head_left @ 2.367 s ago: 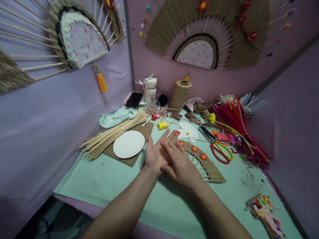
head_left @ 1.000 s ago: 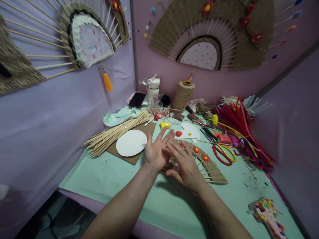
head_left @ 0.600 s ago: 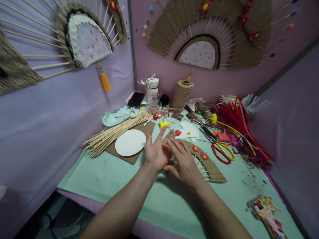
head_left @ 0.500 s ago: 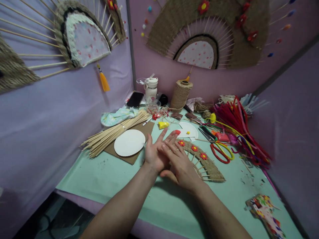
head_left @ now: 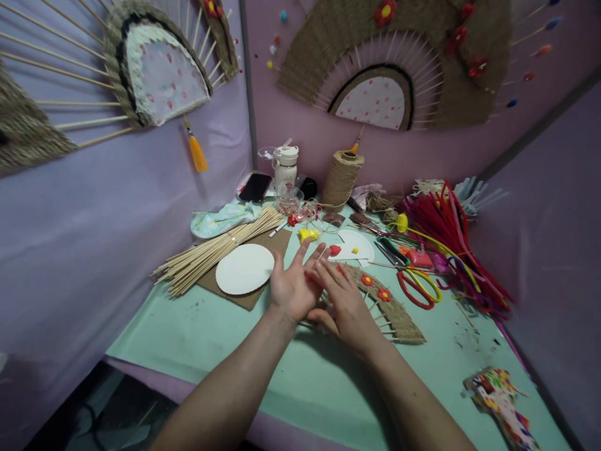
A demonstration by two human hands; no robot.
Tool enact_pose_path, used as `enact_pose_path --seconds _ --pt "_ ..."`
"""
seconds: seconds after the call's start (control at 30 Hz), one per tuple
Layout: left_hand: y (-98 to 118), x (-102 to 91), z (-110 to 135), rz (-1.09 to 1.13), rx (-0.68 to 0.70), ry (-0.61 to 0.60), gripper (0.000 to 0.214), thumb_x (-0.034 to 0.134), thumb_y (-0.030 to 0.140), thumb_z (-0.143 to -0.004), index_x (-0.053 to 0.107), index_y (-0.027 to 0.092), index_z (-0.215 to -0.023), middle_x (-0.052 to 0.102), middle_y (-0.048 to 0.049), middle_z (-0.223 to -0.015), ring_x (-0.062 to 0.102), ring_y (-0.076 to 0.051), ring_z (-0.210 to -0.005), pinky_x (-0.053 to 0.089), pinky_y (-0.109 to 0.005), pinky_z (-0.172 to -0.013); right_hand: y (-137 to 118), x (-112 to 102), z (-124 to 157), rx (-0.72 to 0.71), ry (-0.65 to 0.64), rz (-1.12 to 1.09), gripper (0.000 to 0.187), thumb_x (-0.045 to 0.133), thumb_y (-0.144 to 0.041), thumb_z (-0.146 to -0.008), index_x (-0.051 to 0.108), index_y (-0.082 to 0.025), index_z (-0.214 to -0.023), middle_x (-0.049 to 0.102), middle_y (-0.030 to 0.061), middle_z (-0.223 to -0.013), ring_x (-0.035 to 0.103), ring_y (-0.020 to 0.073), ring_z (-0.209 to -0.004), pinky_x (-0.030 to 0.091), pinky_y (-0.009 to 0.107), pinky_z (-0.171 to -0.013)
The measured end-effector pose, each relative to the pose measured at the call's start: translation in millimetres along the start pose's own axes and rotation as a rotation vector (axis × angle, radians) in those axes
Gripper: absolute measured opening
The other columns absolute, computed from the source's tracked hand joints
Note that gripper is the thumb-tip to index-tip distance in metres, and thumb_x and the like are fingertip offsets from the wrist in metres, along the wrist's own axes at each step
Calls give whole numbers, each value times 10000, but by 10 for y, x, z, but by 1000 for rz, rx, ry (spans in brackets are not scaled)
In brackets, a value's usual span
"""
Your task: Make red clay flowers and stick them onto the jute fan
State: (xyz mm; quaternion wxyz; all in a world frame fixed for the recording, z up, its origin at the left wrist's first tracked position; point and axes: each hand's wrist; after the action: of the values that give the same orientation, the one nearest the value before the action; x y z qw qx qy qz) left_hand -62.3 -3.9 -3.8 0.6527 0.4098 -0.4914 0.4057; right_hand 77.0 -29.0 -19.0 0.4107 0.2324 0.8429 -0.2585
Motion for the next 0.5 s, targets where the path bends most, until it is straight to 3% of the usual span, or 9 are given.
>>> enact_pose_path --seconds 0.13,0.5 --pt "-3 -6 -3 -5 -27 2 710 356 697 -869 523 162 -1305 556 -198 -1342 526 -314 -1274 496 -435 -944 -13 2 -3 -67 -46 -32 796 405 -641 -905 278 -131 -1502 502 181 -1429 356 292 -1409 266 576 -1156" --pt "-76 -1 -6 0 -27 3 725 347 665 -890 513 101 -1314 552 -206 -1360 503 -314 -1300 462 -428 -1008 -4 17 1 12 -53 -46 816 383 -642 -911 195 -149 -1534 433 176 -1484 318 300 -1428 232 589 -1165"
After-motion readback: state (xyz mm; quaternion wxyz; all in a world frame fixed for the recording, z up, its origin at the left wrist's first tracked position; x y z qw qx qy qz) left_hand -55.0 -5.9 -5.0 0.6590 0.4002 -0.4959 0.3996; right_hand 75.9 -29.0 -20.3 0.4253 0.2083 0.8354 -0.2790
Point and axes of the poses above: each hand's wrist, its own z-axis away from the middle knuckle, its own x-axis out of the palm, y = z × x
